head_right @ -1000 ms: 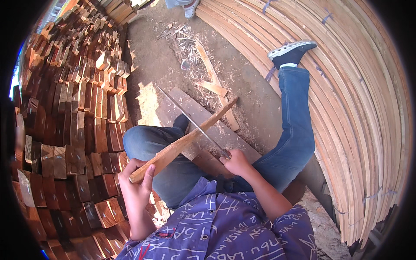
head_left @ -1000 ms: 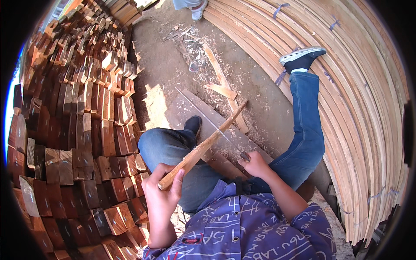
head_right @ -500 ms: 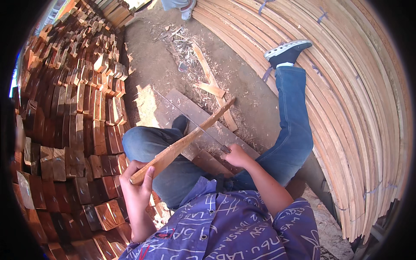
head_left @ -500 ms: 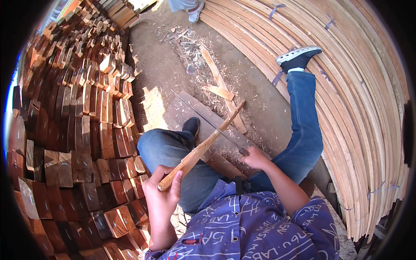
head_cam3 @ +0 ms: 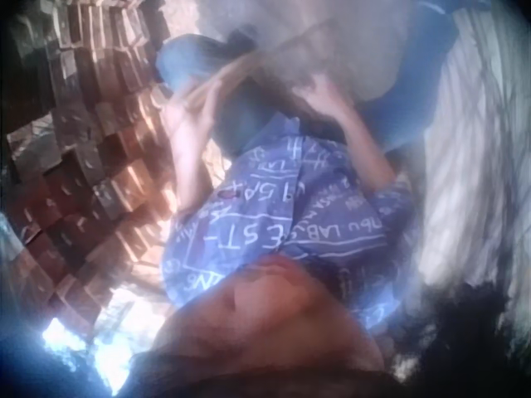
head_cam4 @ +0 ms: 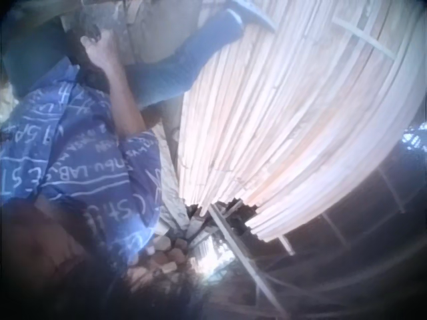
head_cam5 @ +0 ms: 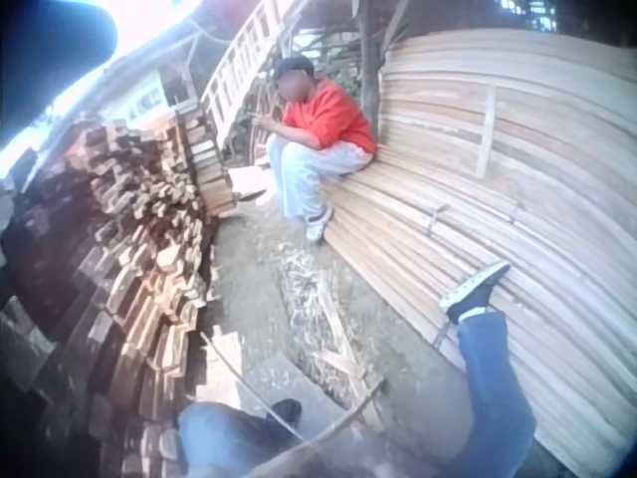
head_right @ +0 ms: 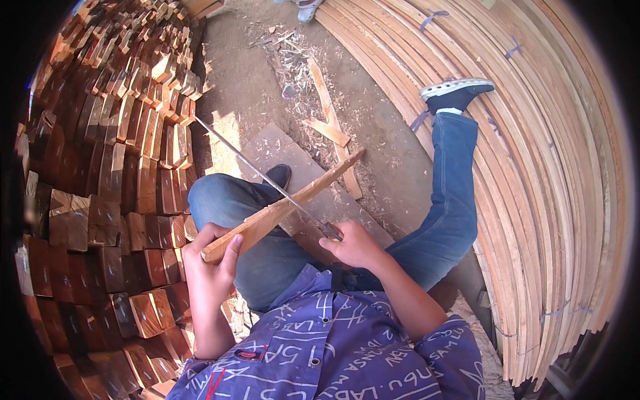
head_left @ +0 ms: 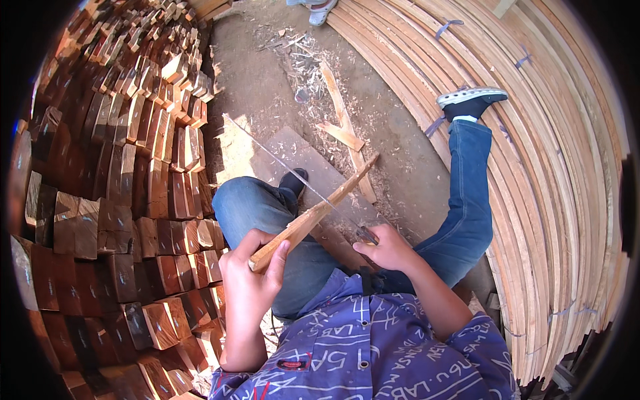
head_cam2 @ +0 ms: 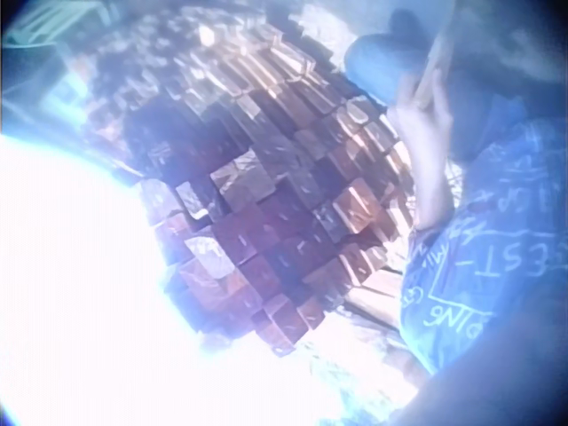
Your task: The person sits on the ground and uses a knife to shave and shape a thin wooden strip. They hold the strip with one hand and the knife with the other, repeatedly scraping the surface to remove thin layers of wood.
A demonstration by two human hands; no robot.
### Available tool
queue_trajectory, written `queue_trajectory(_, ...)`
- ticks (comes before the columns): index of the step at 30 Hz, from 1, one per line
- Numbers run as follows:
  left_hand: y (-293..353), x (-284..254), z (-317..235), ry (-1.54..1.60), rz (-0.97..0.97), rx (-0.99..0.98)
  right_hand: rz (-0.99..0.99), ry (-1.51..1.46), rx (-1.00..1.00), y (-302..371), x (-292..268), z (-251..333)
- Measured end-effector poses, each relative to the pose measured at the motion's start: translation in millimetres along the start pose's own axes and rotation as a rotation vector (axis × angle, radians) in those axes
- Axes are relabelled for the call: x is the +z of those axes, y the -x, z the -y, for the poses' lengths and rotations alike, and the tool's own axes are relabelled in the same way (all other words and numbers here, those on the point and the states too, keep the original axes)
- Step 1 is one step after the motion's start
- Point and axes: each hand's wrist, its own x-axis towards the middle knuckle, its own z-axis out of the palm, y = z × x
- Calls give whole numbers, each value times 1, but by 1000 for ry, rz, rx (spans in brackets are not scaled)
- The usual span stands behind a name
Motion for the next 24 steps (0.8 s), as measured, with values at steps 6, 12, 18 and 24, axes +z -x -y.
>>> queue_trajectory(6, 3, -1, 0, 9, 10, 27, 185, -248, 485, -20, 4, -54)
queue_trajectory(12, 2, -5, 3, 10, 14, -35, -5, 89, 215, -15, 19, -57)
queue_trajectory(18, -4, -5, 12, 30, -44, -38, 47, -8, 158, 0, 12, 5)
queue_trajectory(24, -1, 0, -7, 2, 9, 22, -32, -52, 94, 8, 16, -16)
